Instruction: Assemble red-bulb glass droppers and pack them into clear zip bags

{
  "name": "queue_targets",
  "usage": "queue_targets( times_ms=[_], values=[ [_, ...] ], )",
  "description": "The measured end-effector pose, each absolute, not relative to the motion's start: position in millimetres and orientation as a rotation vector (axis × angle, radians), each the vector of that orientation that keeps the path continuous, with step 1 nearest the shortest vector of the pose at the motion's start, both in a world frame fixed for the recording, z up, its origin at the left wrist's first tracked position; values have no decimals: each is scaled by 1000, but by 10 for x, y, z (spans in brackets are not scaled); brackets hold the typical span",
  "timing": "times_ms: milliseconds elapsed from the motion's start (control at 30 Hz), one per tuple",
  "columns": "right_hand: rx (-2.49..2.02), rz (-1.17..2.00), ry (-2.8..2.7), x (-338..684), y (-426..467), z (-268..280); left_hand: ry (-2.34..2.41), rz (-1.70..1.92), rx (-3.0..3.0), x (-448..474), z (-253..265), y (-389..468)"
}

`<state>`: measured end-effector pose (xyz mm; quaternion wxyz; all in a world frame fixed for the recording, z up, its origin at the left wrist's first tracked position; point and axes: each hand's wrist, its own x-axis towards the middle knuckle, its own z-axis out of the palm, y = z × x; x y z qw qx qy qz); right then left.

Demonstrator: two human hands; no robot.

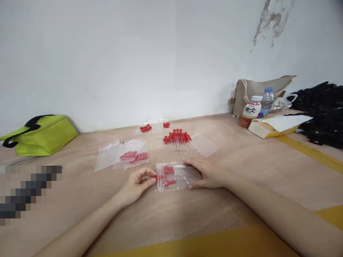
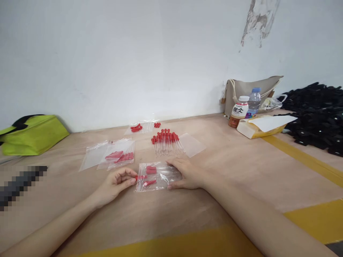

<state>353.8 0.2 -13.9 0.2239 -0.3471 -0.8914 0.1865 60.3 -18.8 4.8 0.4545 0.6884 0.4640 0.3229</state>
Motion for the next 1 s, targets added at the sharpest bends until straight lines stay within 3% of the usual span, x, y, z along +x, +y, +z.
queue_targets(
  times_ms=[567, 1000],
  values=[
    [-964, 528, -2466, 3532, -32, -117, 1159, 798, 1996, 754, 59, -158],
    [-968, 519, -2445, 3503, -65, -107, 1312, 829, 1747, 894, 96, -204]
  ],
)
